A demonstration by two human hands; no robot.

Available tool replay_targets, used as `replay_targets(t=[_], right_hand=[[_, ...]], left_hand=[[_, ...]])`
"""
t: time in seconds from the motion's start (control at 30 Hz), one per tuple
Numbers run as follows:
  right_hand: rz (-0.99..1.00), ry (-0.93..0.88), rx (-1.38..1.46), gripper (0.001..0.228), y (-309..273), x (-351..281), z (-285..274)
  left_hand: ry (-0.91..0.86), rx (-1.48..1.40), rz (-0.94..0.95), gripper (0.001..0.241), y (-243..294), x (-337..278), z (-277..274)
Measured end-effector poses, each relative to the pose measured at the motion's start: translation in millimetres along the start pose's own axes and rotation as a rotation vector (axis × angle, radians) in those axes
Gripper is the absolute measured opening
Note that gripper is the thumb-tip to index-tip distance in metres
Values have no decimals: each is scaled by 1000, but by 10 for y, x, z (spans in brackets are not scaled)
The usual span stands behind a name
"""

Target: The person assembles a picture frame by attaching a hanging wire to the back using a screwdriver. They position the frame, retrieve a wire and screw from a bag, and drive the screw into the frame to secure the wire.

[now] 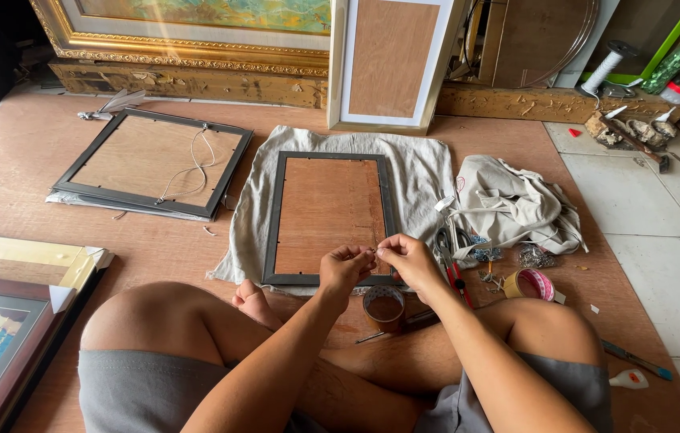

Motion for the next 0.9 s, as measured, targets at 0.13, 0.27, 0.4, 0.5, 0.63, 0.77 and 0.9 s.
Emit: replay_targets(t=[0.13, 0.27, 0.4, 0.5, 0.63, 0.77, 0.9], right_hand=[[34, -16, 69, 32, -54, -26, -8], [122, -36, 143, 27, -123, -114, 42], [219, -72, 202, 28, -38, -86, 49], [224, -76, 181, 27, -67, -119, 60], [225, -81, 161, 26, -131, -158, 63], [166, -85, 75, 26, -16, -56, 6], [131, -105, 23, 27, 6, -27, -4]], left_hand=[[1, -3, 4, 17, 4, 0, 3], [4, -1, -19, 18, 36, -36, 12], [3, 4, -44, 19, -15, 19, -18], [-7, 1, -47, 19, 11, -7, 12], [-15, -1, -38, 18, 36, -41, 17], [-33, 12, -33, 17, -34, 2, 19], [-71, 28, 20, 16, -23, 5, 52]])
Point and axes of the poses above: each hand's wrist, its own x-axis towards the middle knuckle, its own z-axis out of the palm, y = z × x, the point moved 4 cm from there along x, towards the middle knuckle, and after that the axes turned 2 degrees about y, right-handed, at the moved point
